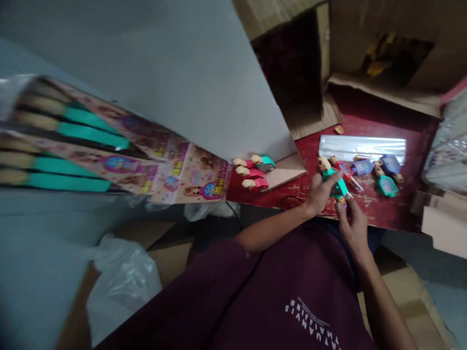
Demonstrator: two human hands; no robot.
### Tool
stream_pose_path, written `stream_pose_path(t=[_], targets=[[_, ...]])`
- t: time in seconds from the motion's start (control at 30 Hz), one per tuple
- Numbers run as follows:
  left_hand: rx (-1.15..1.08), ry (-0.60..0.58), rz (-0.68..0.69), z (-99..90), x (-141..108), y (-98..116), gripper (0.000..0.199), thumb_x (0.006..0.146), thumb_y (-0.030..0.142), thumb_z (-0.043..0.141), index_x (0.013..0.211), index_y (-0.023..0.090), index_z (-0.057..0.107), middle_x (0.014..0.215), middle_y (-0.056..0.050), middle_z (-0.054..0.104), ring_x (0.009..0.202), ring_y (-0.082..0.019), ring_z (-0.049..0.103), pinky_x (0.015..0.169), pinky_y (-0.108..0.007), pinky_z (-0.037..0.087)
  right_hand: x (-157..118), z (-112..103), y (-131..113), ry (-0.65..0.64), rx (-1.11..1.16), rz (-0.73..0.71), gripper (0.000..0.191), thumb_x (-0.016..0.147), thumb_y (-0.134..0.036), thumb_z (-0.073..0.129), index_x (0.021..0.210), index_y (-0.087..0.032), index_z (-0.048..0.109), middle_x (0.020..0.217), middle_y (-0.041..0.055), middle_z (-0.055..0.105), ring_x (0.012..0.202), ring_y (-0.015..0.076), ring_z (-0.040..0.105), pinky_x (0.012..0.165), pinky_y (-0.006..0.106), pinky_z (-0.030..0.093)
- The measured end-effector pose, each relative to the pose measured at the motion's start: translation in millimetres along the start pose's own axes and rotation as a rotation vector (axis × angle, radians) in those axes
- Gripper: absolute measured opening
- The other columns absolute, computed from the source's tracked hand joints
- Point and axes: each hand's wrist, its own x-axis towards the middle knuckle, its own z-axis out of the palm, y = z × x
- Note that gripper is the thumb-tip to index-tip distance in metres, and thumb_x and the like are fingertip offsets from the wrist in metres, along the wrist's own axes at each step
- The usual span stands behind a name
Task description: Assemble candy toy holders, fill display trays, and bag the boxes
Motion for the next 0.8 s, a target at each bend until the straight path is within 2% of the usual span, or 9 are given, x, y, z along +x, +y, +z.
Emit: stream_pose_path(t=[0.1, 0.17, 0.33, 0.4, 0.47, 0.53, 0.57, 0.67, 0.8], targets=[[0.284, 0.019, 0.233, -18.7, -6, -3, 0.032, 0.081, 0.048, 0.079, 0.087, 0.023, 0.06, 0.084, -0.003, 0.061, 0.077, -0.018, 0.058, 0.079, -0.037, 0.051, 15, 7, 5, 0.021, -0.208, -0.274, 0.065, 0.09, -0.049, 0.068, 0.145, -0.019, 0.053, 0.132, 0.0201, 0.063, 0.113, 0.0324, 0.063, 0.093, 0.052, 0.055], [0.414, 0.05, 0.388, -29.6, -16, -4, 0.027, 0.086, 0.046, 0.074, 0.093, 0.025, 0.059, 0.096, -0.007, 0.063, 0.092, -0.024, 0.06, 0.092, -0.044, 0.051, 26, 14, 0, -0.042, -0.208, -0.364, 0.068, 0.091, -0.044, 0.066, 0.152, -0.02, 0.046, 0.14, 0.0215, 0.059, 0.118, 0.0333, 0.062, 0.093, 0.052, 0.056], [0.551, 0.037, 0.663, -76.4, -45, 15, 0.054, 0.09, 0.051, 0.067, 0.133, 0.024, 0.051, 0.134, -0.017, 0.058, 0.128, -0.031, 0.057, 0.111, -0.052, 0.046, 59, 44, -26, -0.309, -0.061, -0.428, 0.037, 0.092, -0.046, 0.064, 0.12, -0.023, 0.063, 0.107, 0.0116, 0.07, 0.09, 0.0261, 0.066, 0.074, 0.04, 0.056], [0.675, 0.18, 0.795, -108.7, -55, 30, 0.055, 0.093, 0.052, 0.062, 0.139, 0.024, 0.049, 0.138, -0.017, 0.058, 0.135, -0.032, 0.054, 0.116, -0.054, 0.043, 73, 64, -36, -0.33, -0.026, -0.425, 0.031, 0.091, -0.05, 0.066, 0.105, -0.022, 0.063, 0.096, 0.0085, 0.068, 0.082, 0.0237, 0.064, 0.07, 0.037, 0.055], [0.778, 0.453, 0.893, -143.4, -59, 45, 0.052, 0.097, 0.054, 0.055, 0.139, 0.023, 0.051, 0.139, -0.017, 0.059, 0.138, -0.032, 0.053, 0.119, -0.054, 0.041, 86, 88, -45, -0.335, -0.015, -0.426, 0.03, 0.091, -0.05, 0.067, 0.1, -0.021, 0.063, 0.092, 0.0076, 0.068, 0.079, 0.0229, 0.063, 0.07, 0.037, 0.054], [0.818, 0.676, 0.921, -173.3, -56, 56, 0.054, 0.099, 0.057, 0.051, 0.141, 0.023, 0.052, 0.143, -0.016, 0.057, 0.141, -0.032, 0.05, 0.121, -0.053, 0.038, 99, 114, -52, -0.394, -0.005, -0.451, 0.03, 0.092, -0.048, 0.067, 0.105, -0.02, 0.064, 0.096, 0.0083, 0.071, 0.082, 0.0235, 0.066, 0.074, 0.038, 0.055], [0.821, 0.719, 0.909, -184.8, -53, 60, 0.055, 0.1, 0.057, 0.048, 0.143, 0.023, 0.052, 0.145, -0.015, 0.056, 0.144, -0.032, 0.048, 0.123, -0.053, 0.036, 104, 126, -54, -0.43, 0.003, -0.466, 0.031, 0.093, -0.046, 0.067, 0.11, -0.02, 0.065, 0.101, 0.0091, 0.072, 0.087, 0.0241, 0.067, 0.077, 0.039, 0.056], [0.813, 0.646, 0.819, -204.3, -38, 63, 0.055, 0.104, 0.057, 0.041, 0.147, 0.026, 0.053, 0.155, -0.013, 0.051, 0.15, -0.029, 0.042, 0.127, -0.049, 0.031, 115, 152, -56, -0.53, -0.016, -0.527, 0.03, 0.094, -0.038, 0.063, 0.118, -0.02, 0.063, 0.11, 0.0108, 0.074, 0.098, 0.0256, 0.07, 0.085, 0.041, 0.056], [0.753, 0.555, 0.719, -211.7, -23, 55, 0.06, 0.103, 0.064, 0.034, 0.146, 0.028, 0.058, 0.163, -0.01, 0.043, 0.154, -0.028, 0.037, 0.128, -0.046, 0.029, 119, 160, -55, -0.598, -0.15, -0.664, 0.027, 0.094, -0.02, 0.052, 0.119, -0.019, 0.063, 0.114, 0.0124, 0.073, 0.101, 0.0255, 0.069, 0.087, 0.041, 0.055]])
